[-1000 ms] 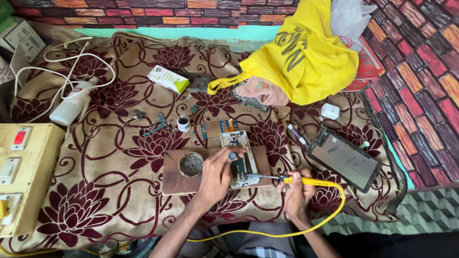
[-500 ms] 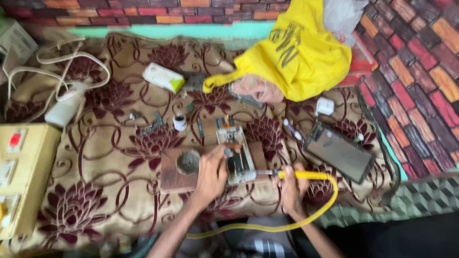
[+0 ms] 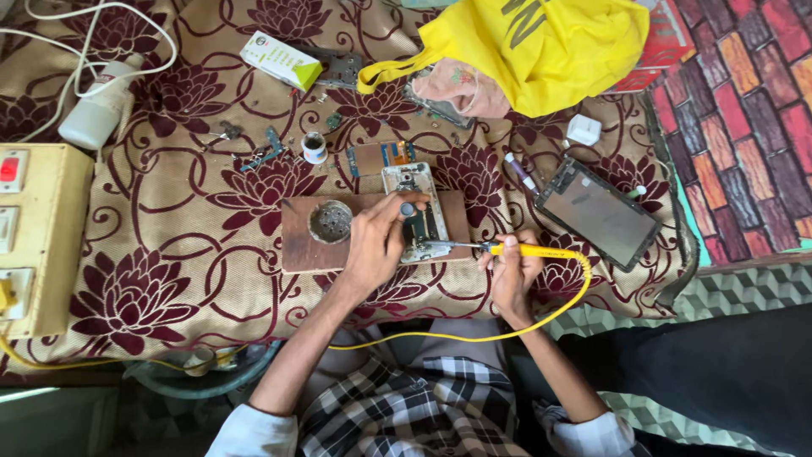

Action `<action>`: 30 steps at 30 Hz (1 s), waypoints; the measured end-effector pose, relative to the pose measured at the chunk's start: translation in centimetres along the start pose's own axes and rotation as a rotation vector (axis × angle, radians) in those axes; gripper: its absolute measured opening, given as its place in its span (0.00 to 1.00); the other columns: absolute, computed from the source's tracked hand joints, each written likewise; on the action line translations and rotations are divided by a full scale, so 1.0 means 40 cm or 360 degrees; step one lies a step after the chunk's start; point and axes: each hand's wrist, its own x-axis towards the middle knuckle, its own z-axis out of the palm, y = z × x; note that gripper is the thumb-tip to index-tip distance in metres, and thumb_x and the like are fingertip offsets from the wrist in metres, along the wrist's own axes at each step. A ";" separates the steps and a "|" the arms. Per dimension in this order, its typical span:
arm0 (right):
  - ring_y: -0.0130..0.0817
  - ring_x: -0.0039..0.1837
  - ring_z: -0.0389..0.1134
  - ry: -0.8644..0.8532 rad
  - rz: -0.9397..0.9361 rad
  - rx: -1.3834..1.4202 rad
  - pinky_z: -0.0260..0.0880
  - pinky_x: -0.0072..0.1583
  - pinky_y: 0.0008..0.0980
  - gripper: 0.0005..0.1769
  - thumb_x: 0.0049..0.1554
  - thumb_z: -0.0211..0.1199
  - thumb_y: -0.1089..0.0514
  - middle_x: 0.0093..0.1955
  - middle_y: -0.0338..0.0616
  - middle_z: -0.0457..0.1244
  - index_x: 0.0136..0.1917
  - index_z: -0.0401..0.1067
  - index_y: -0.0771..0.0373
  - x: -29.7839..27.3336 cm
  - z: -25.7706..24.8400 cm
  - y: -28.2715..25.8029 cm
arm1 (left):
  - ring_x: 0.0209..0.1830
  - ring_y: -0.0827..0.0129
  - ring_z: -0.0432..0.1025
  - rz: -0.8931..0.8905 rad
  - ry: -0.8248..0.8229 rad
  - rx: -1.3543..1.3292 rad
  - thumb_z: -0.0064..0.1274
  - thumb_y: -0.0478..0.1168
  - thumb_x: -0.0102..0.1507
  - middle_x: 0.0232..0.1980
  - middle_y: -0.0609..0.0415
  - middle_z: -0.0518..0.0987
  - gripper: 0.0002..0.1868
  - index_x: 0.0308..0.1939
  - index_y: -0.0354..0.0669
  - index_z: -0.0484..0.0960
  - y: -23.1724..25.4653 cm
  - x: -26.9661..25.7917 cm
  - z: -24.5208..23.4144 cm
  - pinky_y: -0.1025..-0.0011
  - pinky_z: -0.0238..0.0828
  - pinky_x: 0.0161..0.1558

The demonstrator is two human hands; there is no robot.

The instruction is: The person solders a small circuit board using a soldering iron and solder wire. They repeatedly apply solder to various points on the board while holding it steady with a tool. The board is placed on a wooden block on a patterned tablecloth.

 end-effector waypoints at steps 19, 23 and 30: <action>0.33 0.34 0.65 -0.0054 -0.0018 0.0047 0.62 0.39 0.29 0.14 0.70 0.53 0.53 0.35 0.44 0.60 0.50 0.62 0.67 -0.006 -0.009 0.001 | 0.37 0.61 0.80 -0.0027 -0.0032 0.0011 0.38 0.22 0.60 0.50 0.45 0.84 0.23 0.55 0.36 0.81 -0.002 -0.001 -0.004 0.65 0.78 0.43; 0.32 0.32 0.65 -0.0053 -0.0009 0.0095 0.64 0.36 0.29 0.15 0.69 0.53 0.51 0.35 0.43 0.59 0.50 0.64 0.67 -0.001 -0.007 -0.002 | 0.40 0.61 0.82 -0.0027 -0.0027 -0.0019 0.39 0.23 0.62 0.51 0.45 0.84 0.21 0.55 0.36 0.80 -0.003 0.000 0.000 0.65 0.79 0.44; 0.31 0.30 0.64 0.0091 0.0087 0.0245 0.61 0.34 0.28 0.13 0.70 0.53 0.51 0.32 0.42 0.58 0.49 0.61 0.63 0.017 0.005 -0.024 | 0.36 0.61 0.81 -0.0114 -0.0060 0.0011 0.39 0.23 0.61 0.51 0.44 0.84 0.21 0.54 0.35 0.81 -0.002 0.001 -0.001 0.65 0.79 0.41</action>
